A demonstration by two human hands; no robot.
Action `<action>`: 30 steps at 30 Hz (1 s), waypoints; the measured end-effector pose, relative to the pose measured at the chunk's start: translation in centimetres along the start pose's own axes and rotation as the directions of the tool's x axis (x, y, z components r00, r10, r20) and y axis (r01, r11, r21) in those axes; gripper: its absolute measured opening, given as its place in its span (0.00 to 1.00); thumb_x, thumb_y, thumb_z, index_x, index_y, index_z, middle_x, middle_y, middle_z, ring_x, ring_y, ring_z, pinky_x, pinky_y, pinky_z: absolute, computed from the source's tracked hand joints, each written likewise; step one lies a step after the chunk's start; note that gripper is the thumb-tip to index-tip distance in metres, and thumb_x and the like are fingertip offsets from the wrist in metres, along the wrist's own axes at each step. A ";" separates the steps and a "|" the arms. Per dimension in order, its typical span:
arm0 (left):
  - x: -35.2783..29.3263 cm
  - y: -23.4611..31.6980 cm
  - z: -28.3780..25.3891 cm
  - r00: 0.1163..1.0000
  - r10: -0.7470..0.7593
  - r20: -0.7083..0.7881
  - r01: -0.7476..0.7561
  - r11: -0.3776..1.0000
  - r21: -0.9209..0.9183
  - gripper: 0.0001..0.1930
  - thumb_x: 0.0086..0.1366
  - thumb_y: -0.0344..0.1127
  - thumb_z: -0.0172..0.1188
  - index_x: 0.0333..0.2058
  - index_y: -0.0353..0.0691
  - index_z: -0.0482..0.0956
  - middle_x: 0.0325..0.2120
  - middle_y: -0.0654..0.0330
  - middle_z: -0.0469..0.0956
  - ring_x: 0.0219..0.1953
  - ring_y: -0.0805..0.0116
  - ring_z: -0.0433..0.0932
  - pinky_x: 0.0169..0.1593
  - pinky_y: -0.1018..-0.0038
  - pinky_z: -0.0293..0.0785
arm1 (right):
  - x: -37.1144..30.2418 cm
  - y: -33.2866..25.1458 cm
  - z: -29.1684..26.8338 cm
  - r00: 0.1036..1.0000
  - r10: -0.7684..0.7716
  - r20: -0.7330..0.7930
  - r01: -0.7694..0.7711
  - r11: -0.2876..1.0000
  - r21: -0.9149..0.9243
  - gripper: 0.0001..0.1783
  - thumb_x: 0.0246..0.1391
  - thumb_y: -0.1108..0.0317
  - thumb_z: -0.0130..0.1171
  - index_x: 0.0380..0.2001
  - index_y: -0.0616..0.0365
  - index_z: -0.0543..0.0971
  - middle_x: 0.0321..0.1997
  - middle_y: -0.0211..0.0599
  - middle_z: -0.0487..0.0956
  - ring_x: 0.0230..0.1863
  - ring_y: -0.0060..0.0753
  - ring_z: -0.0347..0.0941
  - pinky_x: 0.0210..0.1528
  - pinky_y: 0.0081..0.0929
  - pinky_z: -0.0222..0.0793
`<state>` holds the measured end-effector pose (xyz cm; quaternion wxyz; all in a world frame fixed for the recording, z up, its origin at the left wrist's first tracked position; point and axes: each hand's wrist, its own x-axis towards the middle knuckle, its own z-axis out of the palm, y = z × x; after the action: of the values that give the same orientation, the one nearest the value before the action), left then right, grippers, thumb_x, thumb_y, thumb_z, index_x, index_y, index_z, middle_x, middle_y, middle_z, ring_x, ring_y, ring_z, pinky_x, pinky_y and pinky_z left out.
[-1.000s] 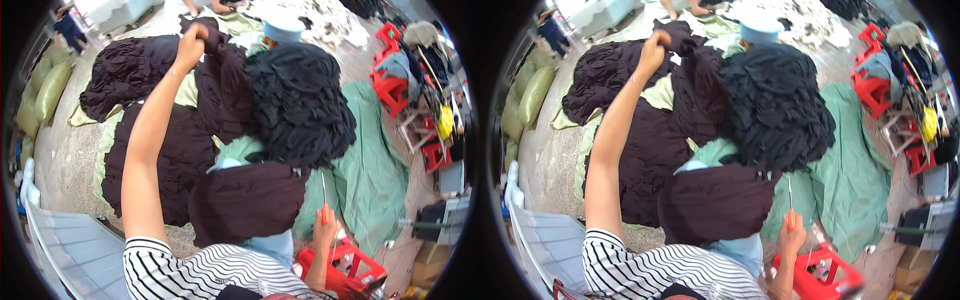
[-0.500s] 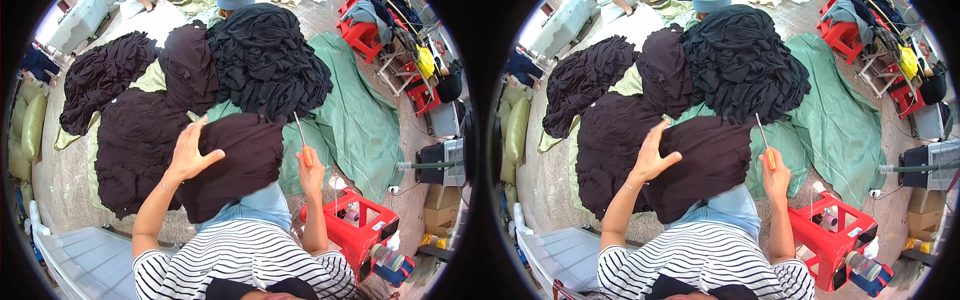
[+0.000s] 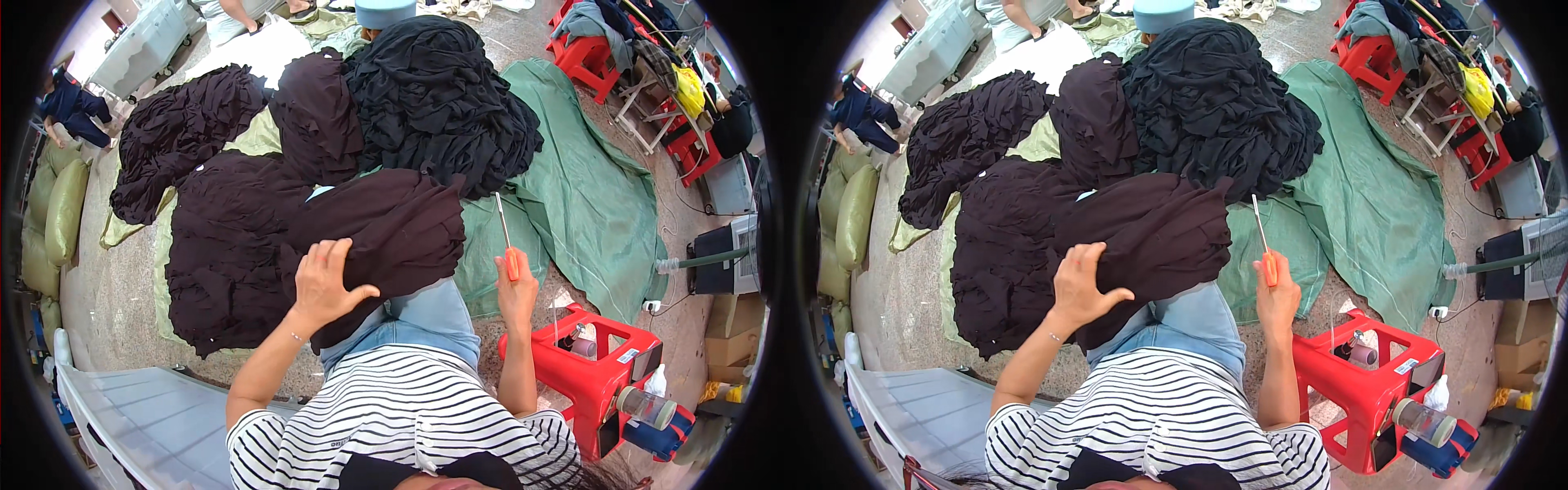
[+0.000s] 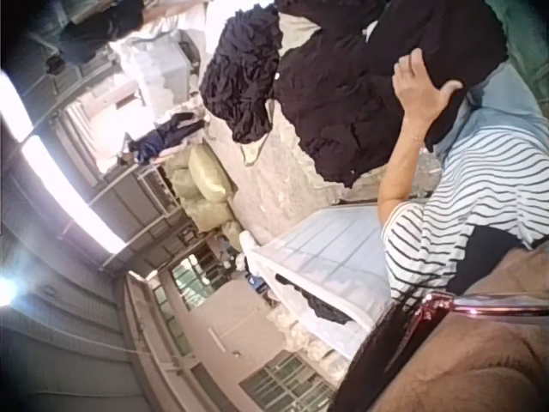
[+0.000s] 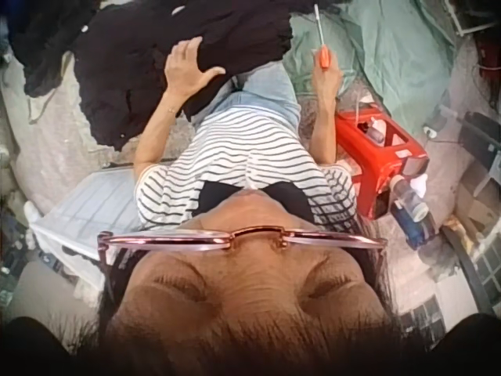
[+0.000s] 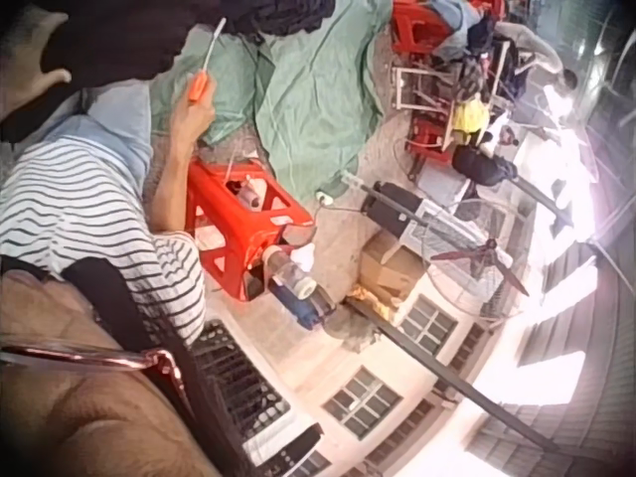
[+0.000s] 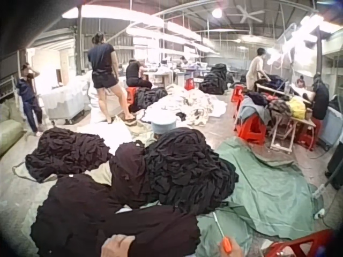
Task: The recorder is trimming excess threads and labels from fabric pieces using a thread trimmer.
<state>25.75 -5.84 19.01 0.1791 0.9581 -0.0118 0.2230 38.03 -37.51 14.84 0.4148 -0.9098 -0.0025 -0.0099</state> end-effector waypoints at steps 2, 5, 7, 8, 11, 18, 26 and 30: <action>-1.7 0.6 0.7 0.995 -0.061 0.084 0.044 0.982 0.185 0.37 0.43 0.46 0.76 0.51 0.38 0.73 0.40 0.55 0.70 0.37 0.54 0.71 0.39 0.61 0.70 | -0.1 0.1 -0.1 1.000 0.003 0.006 -0.003 1.000 0.002 0.19 0.61 0.55 0.62 0.52 0.50 0.77 0.28 0.51 0.81 0.31 0.56 0.81 0.34 0.42 0.72; -4.2 -0.2 0.7 0.999 0.019 0.031 -0.017 0.999 -0.049 0.29 0.36 0.25 0.65 0.44 0.41 0.78 0.32 0.58 0.72 0.33 0.57 0.75 0.35 0.64 0.73 | -0.2 -0.4 0.1 1.000 -0.004 0.026 0.004 1.000 -0.001 0.19 0.62 0.55 0.62 0.52 0.50 0.77 0.28 0.51 0.81 0.31 0.56 0.81 0.34 0.42 0.73; -4.8 0.7 -2.1 0.998 0.059 -0.015 -0.060 0.995 -0.077 0.25 0.34 0.25 0.63 0.38 0.42 0.81 0.29 0.59 0.72 0.31 0.57 0.76 0.33 0.65 0.73 | -0.3 -0.4 -0.2 1.000 0.004 0.026 -0.004 1.000 -0.010 0.19 0.62 0.55 0.62 0.52 0.51 0.77 0.28 0.51 0.81 0.31 0.56 0.81 0.34 0.42 0.73; -5.2 0.9 -3.5 0.999 0.037 -0.019 -0.038 0.998 -0.047 0.23 0.32 0.24 0.63 0.34 0.42 0.82 0.26 0.60 0.72 0.28 0.57 0.76 0.31 0.65 0.72 | -0.3 -0.5 -0.4 1.000 0.001 0.021 -0.001 1.000 -0.006 0.19 0.62 0.55 0.62 0.52 0.51 0.76 0.28 0.51 0.81 0.31 0.56 0.81 0.34 0.42 0.73; -6.3 -0.7 -6.4 0.990 -0.143 -0.018 0.142 0.989 -0.040 0.20 0.36 0.21 0.63 0.34 0.40 0.80 0.25 0.58 0.72 0.28 0.54 0.75 0.30 0.64 0.72 | -0.2 -0.2 -0.3 1.000 -0.017 -0.009 0.017 1.000 0.018 0.19 0.61 0.57 0.62 0.52 0.51 0.76 0.29 0.52 0.81 0.32 0.56 0.81 0.35 0.41 0.73; -10.2 -4.7 -4.0 0.846 -0.504 0.173 0.533 0.804 -0.263 0.17 0.51 0.20 0.60 0.42 0.31 0.74 0.35 0.53 0.78 0.39 0.55 0.78 0.47 0.70 0.73 | 5.9 3.4 4.7 0.991 -0.126 0.049 0.105 0.946 0.307 0.28 0.56 0.57 0.68 0.57 0.56 0.75 0.48 0.42 0.82 0.50 0.36 0.78 0.51 0.33 0.72; -8.9 -5.3 -4.4 0.751 -0.549 0.367 0.626 0.417 -0.659 0.18 0.53 0.17 0.57 0.46 0.29 0.74 0.42 0.61 0.79 0.46 0.74 0.74 0.52 0.78 0.70 | 9.7 3.0 6.7 0.770 0.044 0.637 -0.184 0.970 0.156 0.39 0.49 0.46 0.74 0.58 0.57 0.75 0.41 0.30 0.79 0.38 0.23 0.75 0.40 0.23 0.72; -8.6 -4.1 -4.3 0.730 -0.522 0.441 0.674 0.444 -0.590 0.21 0.53 0.20 0.62 0.49 0.29 0.74 0.45 0.60 0.79 0.48 0.74 0.74 0.55 0.77 0.69 | 9.9 2.5 7.0 0.765 0.033 0.643 -0.371 0.839 0.399 0.37 0.48 0.52 0.75 0.60 0.51 0.75 0.32 0.20 0.73 0.22 0.13 0.65 0.22 0.15 0.60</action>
<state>16.56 -1.00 17.54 0.6032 0.7648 0.2249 0.0270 48.11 -33.96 8.56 0.6121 -0.7164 -0.0376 0.3327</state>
